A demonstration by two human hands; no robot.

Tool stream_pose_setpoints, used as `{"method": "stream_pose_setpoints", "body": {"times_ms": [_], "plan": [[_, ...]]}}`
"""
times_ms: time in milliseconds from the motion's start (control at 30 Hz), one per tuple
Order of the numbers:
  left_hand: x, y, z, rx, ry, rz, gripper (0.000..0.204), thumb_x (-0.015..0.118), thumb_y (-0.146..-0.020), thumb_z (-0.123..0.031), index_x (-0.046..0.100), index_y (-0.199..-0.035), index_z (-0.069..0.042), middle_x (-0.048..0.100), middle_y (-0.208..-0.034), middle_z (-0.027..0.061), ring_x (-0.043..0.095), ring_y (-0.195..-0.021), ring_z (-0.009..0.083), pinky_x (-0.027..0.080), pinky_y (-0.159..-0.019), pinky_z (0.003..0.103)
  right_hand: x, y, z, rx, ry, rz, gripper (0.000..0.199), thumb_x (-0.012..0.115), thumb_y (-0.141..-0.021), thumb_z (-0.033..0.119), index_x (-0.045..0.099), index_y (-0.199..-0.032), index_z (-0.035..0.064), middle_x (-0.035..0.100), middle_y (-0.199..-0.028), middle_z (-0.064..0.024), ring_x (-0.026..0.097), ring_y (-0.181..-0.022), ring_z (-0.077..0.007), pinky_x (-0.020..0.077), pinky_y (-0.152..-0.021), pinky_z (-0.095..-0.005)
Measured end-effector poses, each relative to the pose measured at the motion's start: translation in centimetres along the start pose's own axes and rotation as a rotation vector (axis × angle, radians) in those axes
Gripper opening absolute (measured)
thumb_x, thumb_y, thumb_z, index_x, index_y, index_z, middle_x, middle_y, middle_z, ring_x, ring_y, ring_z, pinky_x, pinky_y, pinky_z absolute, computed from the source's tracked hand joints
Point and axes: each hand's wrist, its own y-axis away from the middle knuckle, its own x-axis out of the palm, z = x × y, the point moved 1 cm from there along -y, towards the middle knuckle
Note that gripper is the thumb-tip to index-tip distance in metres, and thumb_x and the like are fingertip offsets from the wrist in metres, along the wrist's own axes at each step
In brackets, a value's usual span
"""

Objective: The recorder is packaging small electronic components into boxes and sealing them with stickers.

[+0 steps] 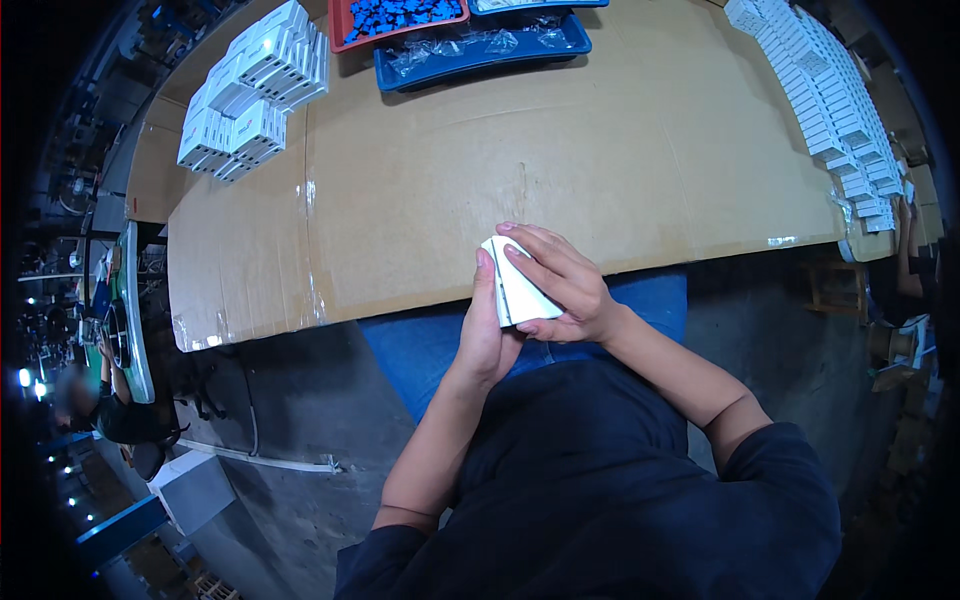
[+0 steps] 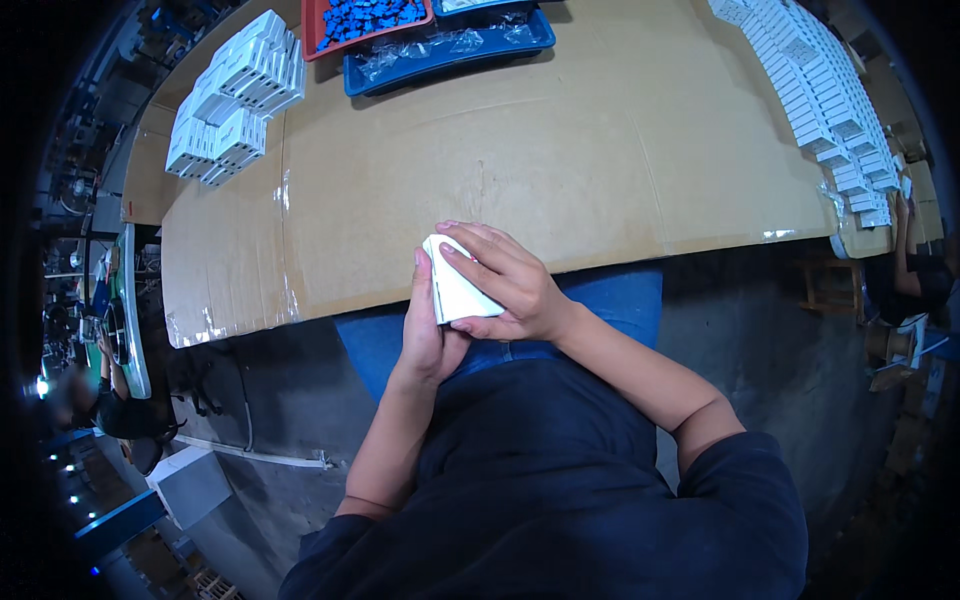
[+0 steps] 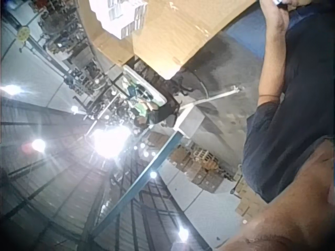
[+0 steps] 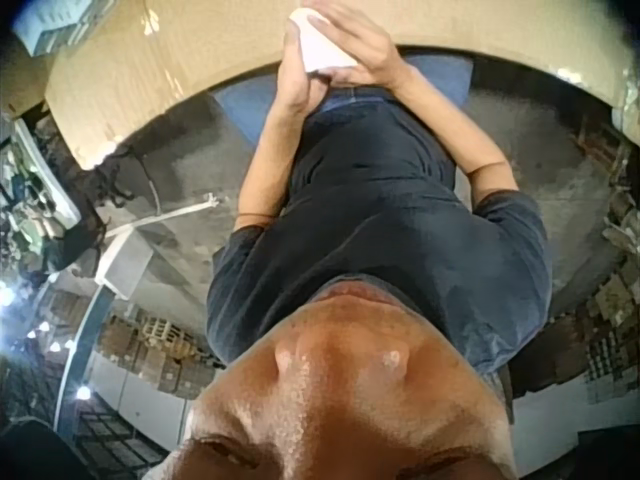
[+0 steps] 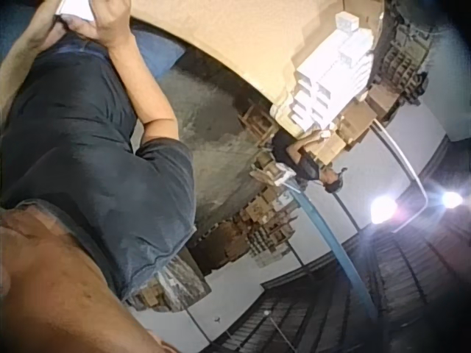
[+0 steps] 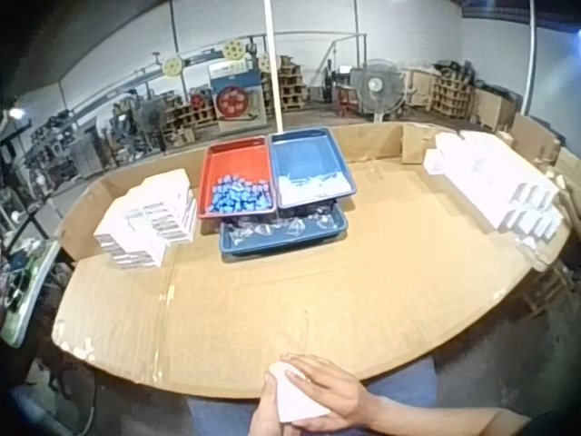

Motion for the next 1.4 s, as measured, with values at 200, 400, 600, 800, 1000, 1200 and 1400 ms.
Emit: {"method": "stream_pose_setpoints", "body": {"times_ms": [200,400,600,800,1000,1200,1400], "plan": [[-2.3,-1.2,1.3,0.154,-0.103,0.031,0.077,0.031,-0.11,-0.065,0.033,-0.158,-0.006,0.057,-0.14,0.0105,0.057,-0.13,0.0206,0.048,-0.109,0.039,1.3,0.3,-0.3,0.427,-0.34,-0.11,0.071,0.054,-0.107,0.051,0.052,-0.148,-0.0076,0.055,-0.151,-0.0258,0.055,-0.14,-0.0372,0.0424,-0.116,-0.0405],[-0.7,-1.9,1.3,0.45,-0.59,-0.14,0.072,0.035,-0.114,-0.047,0.017,-0.165,0.001,0.053,-0.143,0.0152,0.057,-0.127,0.0202,0.046,-0.109,0.036,0.9,-0.4,-0.4,0.696,-0.641,-0.08,0.062,0.05,-0.112,0.036,0.042,-0.155,-0.008,0.041,-0.162,-0.024,0.036,-0.154,-0.0325,0.0312,-0.124,-0.0399],[-1.6,-2.0,0.8,0.263,-0.168,-0.203,0.068,0.029,-0.113,-0.056,0.04,-0.151,-0.001,0.056,-0.14,0.0159,0.059,-0.127,0.0251,0.048,-0.109,0.04,0.0,0.4,0.3,0.437,-0.172,0.192,0.061,0.067,-0.097,0.02,0.05,-0.153,0.0031,0.046,-0.159,-0.0233,0.053,-0.141,-0.0387,0.0465,-0.115,-0.0428],[-2.0,-2.5,2.0,0.244,-0.278,-0.258,0.074,0.029,-0.111,-0.062,0.04,-0.151,-0.001,0.057,-0.136,0.0145,0.06,-0.122,0.0212,0.049,-0.105,0.036,0.8,0.8,-0.4,0.289,0.038,0.153,0.055,0.069,-0.097,0.022,0.057,-0.146,-0.001,0.06,-0.146,-0.0246,0.064,-0.127,-0.039,0.0561,-0.103,-0.0433],[-2.1,-3.0,2.7,0.276,-0.274,-0.322,0.076,0.029,-0.111,-0.064,0.042,-0.15,0.0,0.058,-0.131,0.0111,0.059,-0.117,0.0175,0.049,-0.102,0.032,1.8,1.4,-0.6,0.26,0.037,0.11,0.053,0.064,-0.1,0.017,0.054,-0.145,-0.0087,0.063,-0.14,-0.0284,0.07,-0.118,-0.0409,0.0593,-0.097,-0.0422],[-2.1,-3.0,2.8,0.259,-0.281,-0.369,0.07,0.032,-0.111,-0.062,0.047,-0.144,-0.001,0.059,-0.121,0.0074,0.058,-0.106,0.013,0.05,-0.093,0.029,2.5,2.1,-1.0,0.234,0.092,0.101,0.05,0.062,-0.101,0.015,0.055,-0.144,-0.009,0.069,-0.128,-0.0287,0.077,-0.093,-0.0377,0.0635,-0.077,-0.041],[-2.0,-2.9,2.8,0.269,-0.296,-0.412,0.062,0.034,-0.112,-0.058,0.053,-0.133,-0.003,0.058,-0.108,0.0028,0.053,-0.091,0.0083,0.046,-0.079,0.026,3.1,2.3,-1.0,0.167,0.149,0.082,0.053,0.066,-0.096,0.011,0.053,-0.143,-0.0114,0.07,-0.125,-0.0281,0.076,-0.085,-0.0341,0.064,-0.07,-0.0392]]}}
